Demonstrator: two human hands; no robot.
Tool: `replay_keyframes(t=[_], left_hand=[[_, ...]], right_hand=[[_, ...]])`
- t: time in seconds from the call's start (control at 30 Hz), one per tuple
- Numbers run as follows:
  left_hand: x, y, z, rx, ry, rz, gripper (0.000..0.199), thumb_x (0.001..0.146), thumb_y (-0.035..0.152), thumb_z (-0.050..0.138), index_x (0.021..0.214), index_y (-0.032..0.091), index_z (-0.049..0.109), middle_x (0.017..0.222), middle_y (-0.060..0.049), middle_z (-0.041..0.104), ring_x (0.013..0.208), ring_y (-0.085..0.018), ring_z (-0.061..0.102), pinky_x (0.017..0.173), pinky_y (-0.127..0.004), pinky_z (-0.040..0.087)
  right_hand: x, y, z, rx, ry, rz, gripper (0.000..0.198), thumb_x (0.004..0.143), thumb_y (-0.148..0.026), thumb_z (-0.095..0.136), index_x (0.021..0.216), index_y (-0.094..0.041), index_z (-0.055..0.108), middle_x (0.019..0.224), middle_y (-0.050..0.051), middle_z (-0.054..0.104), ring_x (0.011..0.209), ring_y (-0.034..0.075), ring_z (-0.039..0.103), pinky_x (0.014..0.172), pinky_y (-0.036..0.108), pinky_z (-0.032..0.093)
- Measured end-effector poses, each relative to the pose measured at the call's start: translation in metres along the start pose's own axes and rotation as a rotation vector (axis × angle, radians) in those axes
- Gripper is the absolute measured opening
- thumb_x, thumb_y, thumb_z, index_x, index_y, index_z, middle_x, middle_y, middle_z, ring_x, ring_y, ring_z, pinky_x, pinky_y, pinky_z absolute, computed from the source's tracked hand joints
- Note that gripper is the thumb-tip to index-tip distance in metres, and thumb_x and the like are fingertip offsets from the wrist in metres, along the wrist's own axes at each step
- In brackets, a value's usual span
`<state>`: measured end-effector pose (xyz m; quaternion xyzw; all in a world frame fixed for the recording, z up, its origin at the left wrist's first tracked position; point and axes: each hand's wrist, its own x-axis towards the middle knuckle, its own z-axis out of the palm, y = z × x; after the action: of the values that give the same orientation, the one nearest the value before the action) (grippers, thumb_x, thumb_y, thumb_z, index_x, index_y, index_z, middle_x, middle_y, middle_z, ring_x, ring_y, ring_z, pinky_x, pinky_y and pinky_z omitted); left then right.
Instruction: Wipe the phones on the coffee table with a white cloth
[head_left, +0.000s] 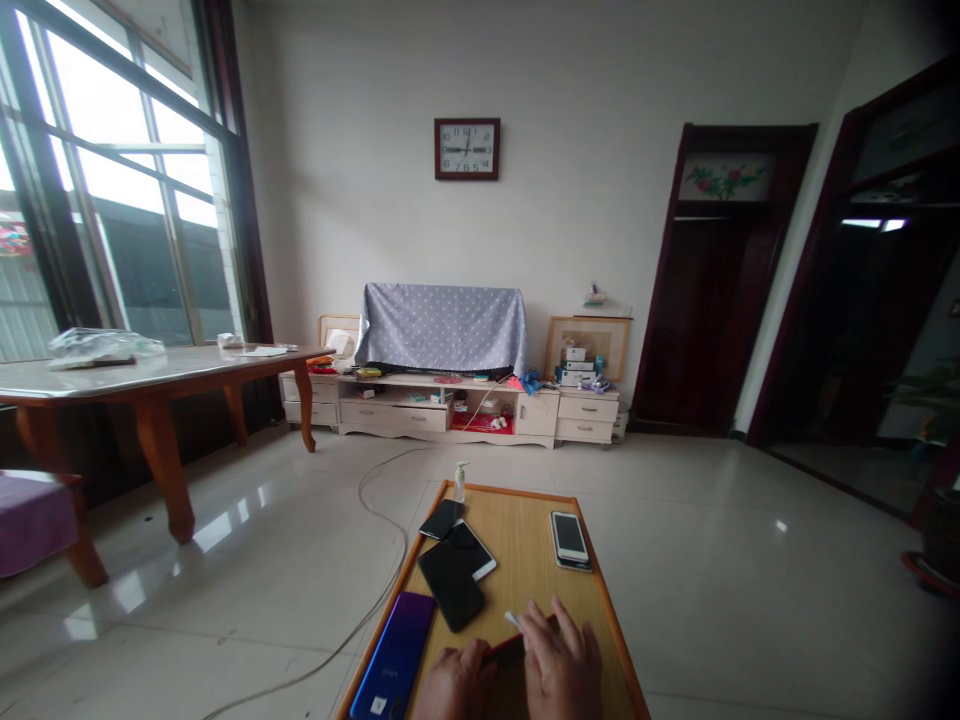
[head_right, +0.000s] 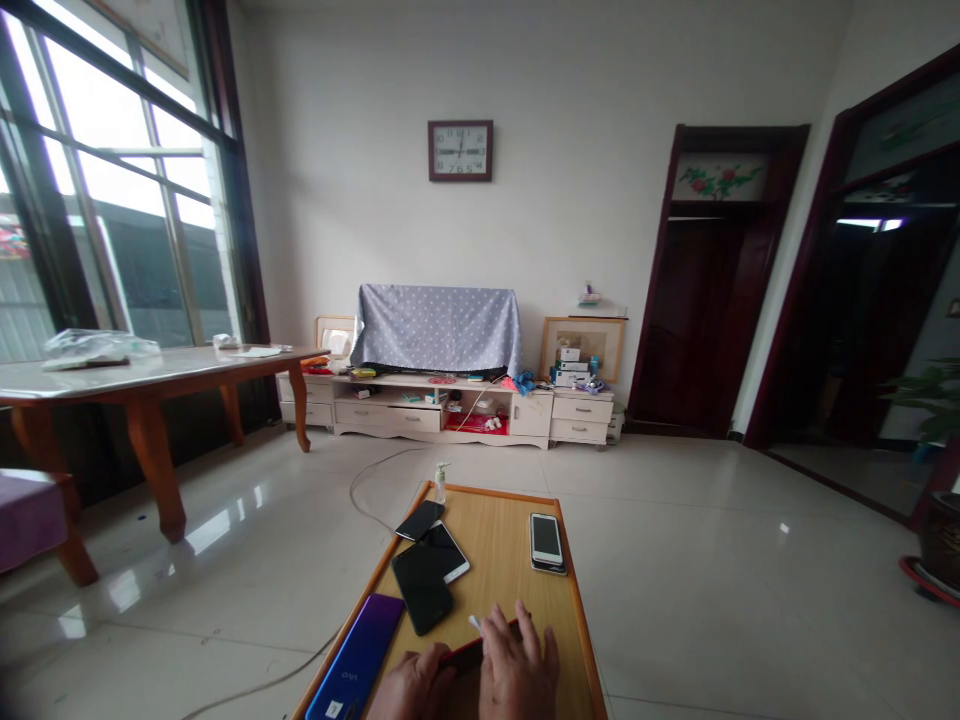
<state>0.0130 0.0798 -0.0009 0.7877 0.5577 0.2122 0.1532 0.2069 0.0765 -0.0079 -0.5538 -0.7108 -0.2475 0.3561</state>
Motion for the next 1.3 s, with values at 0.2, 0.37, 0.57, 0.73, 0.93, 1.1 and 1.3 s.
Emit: replay_keyframes(t=[0.2, 0.37, 0.57, 0.73, 0.93, 1.1, 1.3], left_hand=[[0.001, -0.004, 0.005, -0.006, 0.011, 0.009, 0.025, 0.095, 0.034, 0.041, 0.1, 0.026, 0.064, 0.085, -0.006, 0.074, 0.08, -0.019, 0.07, 0.068, -0.023, 0.05], [-0.001, -0.003, -0.001, -0.026, 0.014, 0.022, 0.027, 0.096, 0.035, 0.037, 0.099, 0.028, 0.063, 0.088, -0.005, 0.075, 0.084, -0.019, 0.07, 0.072, -0.024, 0.051], [-0.002, 0.004, -0.008, -0.005, -0.013, -0.019, 0.027, 0.095, 0.033, 0.038, 0.098, 0.025, 0.063, 0.09, -0.007, 0.074, 0.086, -0.02, 0.069, 0.073, -0.025, 0.049], [-0.001, 0.003, -0.006, 0.006, -0.033, -0.022, 0.027, 0.096, 0.032, 0.037, 0.101, 0.026, 0.063, 0.09, -0.007, 0.074, 0.088, -0.02, 0.069, 0.074, -0.025, 0.05], [0.003, -0.002, 0.003, 0.016, 0.006, 0.021, 0.026, 0.096, 0.035, 0.04, 0.1, 0.027, 0.064, 0.087, -0.005, 0.074, 0.082, -0.019, 0.069, 0.071, -0.024, 0.049], [0.002, -0.005, 0.005, -0.013, 0.028, 0.039, 0.026, 0.096, 0.036, 0.039, 0.099, 0.027, 0.063, 0.085, -0.005, 0.074, 0.078, -0.018, 0.069, 0.068, -0.024, 0.049], [0.0, -0.002, -0.001, -0.008, 0.017, 0.046, 0.026, 0.096, 0.035, 0.038, 0.096, 0.027, 0.063, 0.085, -0.005, 0.074, 0.082, -0.019, 0.069, 0.07, -0.025, 0.05]], right_hand=[[-0.005, -0.038, 0.011, 0.105, 0.075, -0.107, 0.033, 0.092, -0.029, 0.053, 0.117, -0.044, 0.069, 0.112, -0.006, 0.075, 0.11, 0.027, 0.067, 0.103, 0.05, 0.042], [-0.002, 0.004, 0.003, 0.001, -0.028, -0.002, 0.032, 0.094, -0.029, 0.05, 0.116, -0.043, 0.07, 0.119, -0.004, 0.073, 0.115, 0.031, 0.064, 0.097, 0.054, 0.045], [-0.004, 0.05, 0.0, -0.075, -0.047, 0.222, 0.034, 0.098, -0.034, 0.042, 0.115, -0.037, 0.071, 0.122, 0.001, 0.071, 0.121, 0.036, 0.06, 0.094, 0.06, 0.045], [-0.003, 0.032, 0.002, -0.036, -0.027, 0.107, 0.033, 0.095, -0.029, 0.047, 0.117, -0.04, 0.07, 0.122, -0.001, 0.072, 0.12, 0.035, 0.061, 0.096, 0.058, 0.045], [-0.007, -0.032, 0.013, 0.141, 0.058, -0.054, 0.036, 0.091, -0.027, 0.05, 0.116, -0.044, 0.069, 0.113, -0.004, 0.075, 0.113, 0.029, 0.066, 0.108, 0.056, 0.038], [-0.005, -0.028, 0.013, 0.149, -0.001, -0.054, 0.032, 0.095, -0.031, 0.049, 0.113, -0.045, 0.071, 0.112, -0.005, 0.075, 0.113, 0.028, 0.066, 0.109, 0.06, 0.036], [-0.009, 0.038, 0.004, -0.023, -0.137, 0.075, 0.031, 0.099, -0.037, 0.047, 0.12, -0.045, 0.068, 0.125, 0.0, 0.07, 0.119, 0.032, 0.062, 0.102, 0.064, 0.041]])
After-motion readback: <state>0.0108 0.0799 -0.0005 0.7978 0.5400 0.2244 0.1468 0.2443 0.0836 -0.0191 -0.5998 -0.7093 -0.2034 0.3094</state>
